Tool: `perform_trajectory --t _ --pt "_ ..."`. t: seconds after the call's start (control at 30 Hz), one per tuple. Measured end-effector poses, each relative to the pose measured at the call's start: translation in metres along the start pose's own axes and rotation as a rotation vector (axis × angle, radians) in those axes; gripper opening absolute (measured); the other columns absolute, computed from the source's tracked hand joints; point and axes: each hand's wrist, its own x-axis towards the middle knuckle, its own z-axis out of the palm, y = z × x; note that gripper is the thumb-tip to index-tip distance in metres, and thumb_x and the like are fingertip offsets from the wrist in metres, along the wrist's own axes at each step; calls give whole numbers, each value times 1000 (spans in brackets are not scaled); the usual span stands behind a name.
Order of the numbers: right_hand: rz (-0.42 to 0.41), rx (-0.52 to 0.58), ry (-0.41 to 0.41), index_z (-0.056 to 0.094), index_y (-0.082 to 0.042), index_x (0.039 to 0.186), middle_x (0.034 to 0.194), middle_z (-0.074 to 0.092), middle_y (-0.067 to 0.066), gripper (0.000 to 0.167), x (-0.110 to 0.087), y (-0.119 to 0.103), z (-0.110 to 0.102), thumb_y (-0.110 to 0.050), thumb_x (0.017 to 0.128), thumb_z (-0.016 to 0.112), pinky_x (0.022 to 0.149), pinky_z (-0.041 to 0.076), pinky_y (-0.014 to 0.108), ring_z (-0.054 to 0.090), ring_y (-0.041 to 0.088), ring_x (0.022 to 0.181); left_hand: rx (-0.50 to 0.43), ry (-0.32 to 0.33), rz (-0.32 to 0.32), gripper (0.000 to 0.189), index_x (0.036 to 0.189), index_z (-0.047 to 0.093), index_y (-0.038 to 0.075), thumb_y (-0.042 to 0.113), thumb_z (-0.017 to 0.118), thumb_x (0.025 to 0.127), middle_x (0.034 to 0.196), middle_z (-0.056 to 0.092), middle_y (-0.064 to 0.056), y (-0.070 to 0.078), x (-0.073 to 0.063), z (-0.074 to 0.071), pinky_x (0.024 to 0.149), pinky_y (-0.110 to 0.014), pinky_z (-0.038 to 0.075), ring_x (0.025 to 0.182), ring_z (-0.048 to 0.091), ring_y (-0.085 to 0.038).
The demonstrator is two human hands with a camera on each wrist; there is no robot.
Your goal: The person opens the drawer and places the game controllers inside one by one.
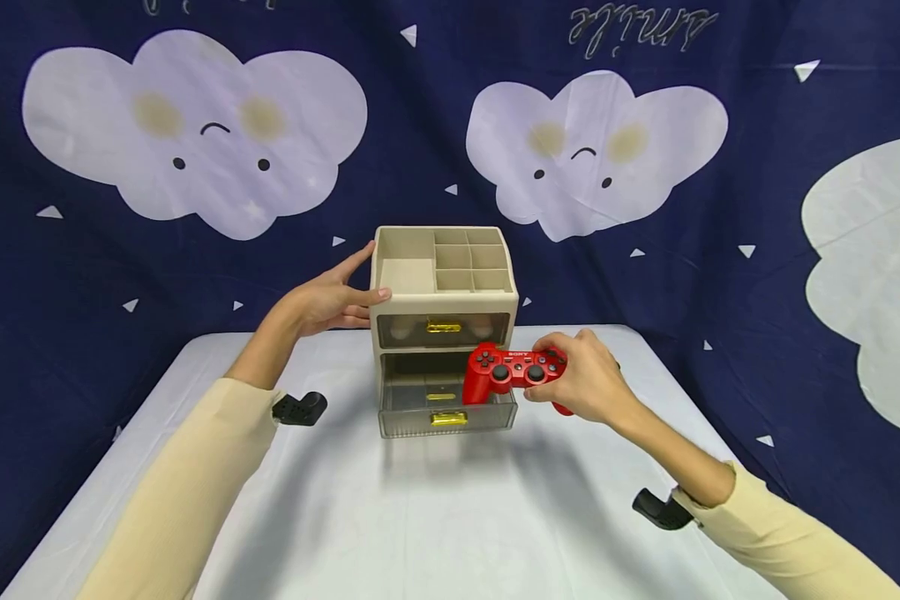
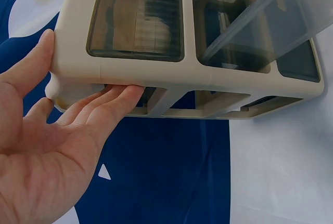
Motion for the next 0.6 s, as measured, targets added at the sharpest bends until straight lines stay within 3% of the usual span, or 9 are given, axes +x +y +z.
perform_trajectory --t 0.33,0.6 --pt "-91 14 -4 76 -17 107 86 69 2 52 15 -21 9 -29 61 96 64 40 33 47 22 86 -3 -4 6 100 160 -8 47 18 66 100 151 43 -29 1 0 0 109 -53 47 127 59 -45" --pt "-98 32 -50 76 -16 106 91 61 9 50 23 -38 18 -29 61 95 62 43 32 48 23 87 -3 -3 1 100 160 -7 48 18 67 100 152 43 -28 0 0 -1 110 -53 47 128 59 -44"
